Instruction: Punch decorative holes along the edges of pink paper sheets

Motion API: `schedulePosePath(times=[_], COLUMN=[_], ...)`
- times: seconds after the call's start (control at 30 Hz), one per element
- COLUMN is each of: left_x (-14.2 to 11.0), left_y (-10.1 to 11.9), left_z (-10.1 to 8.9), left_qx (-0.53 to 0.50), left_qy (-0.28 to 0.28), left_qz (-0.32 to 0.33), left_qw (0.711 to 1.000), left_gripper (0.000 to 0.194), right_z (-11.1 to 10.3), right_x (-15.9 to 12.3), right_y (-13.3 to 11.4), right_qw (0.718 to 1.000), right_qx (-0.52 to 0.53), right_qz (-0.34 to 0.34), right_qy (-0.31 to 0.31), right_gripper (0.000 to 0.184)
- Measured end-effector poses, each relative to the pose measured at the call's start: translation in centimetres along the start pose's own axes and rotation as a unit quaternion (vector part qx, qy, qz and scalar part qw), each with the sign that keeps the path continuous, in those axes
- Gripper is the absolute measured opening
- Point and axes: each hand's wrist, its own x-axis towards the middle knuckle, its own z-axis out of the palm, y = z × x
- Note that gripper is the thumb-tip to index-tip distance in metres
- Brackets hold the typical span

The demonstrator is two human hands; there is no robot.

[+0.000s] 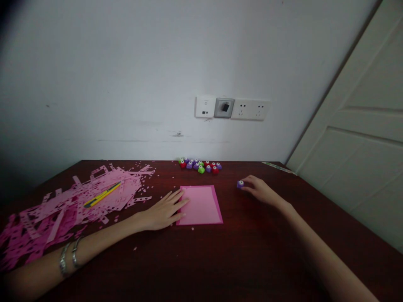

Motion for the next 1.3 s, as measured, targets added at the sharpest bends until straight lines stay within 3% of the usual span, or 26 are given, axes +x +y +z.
schedulePosePath(times=[0.17,0.33,0.43,0.53,0.63,0.73,0.87,1.03,1.17,1.3], left_x=[0.3,0.5,0.4,0.4,0.4,0.4,0.3,0.1,-0.1,0.0], left_y=[-0.2,-0.2,-0.1,-0.1,0.0,0.1,0.2,0.3,0.5,0.3], left_z=[0.2,0.2,0.2,0.3,0.3,0.3,0.5,0.6,0.6,0.4], left_qx=[-0.007,-0.015,-0.012,-0.004,0.005,0.011,0.012,0.008,0.001,-0.028], left_qy=[-0.005,-0.006,-0.004,0.001,0.006,0.007,0.010,0.010,0.003,0.014], left_qz=[-0.015,-0.012,-0.013,-0.008,-0.006,-0.008,-0.005,-0.001,-0.003,-0.012], left_qw=[1.000,1.000,1.000,1.000,1.000,1.000,1.000,1.000,1.000,0.999], left_gripper=[0.062,0.062,0.062,0.061,0.060,0.060,0.059,0.059,0.059,0.063], right_z=[0.0,-0.1,-1.1,-1.4,0.5,3.9,7.1,7.1,6.9,6.2], right_x=[-2.9,-3.8,-3.7,-3.4,-3.0,-2.5,-1.9,-2.0,-2.5,-2.4], right_y=[2.4,2.7,0.9,-2.9,-7.2,-9.9,-10.7,-11.0,-11.5,-11.5], right_qw=[1.000,0.998,0.993,0.989,0.992,0.960,0.920,0.906,0.914,0.953], right_qx=[-0.012,-0.036,-0.082,-0.089,0.057,0.248,0.352,0.386,0.372,0.270], right_qz=[0.019,0.042,0.080,0.086,0.092,0.126,0.175,0.173,0.158,0.138], right_qy=[-0.001,-0.010,0.023,0.078,0.062,0.021,0.011,-0.011,-0.019,0.016], right_gripper=[0.038,0.040,0.045,0.035,0.029,0.046,0.057,0.057,0.055,0.049])
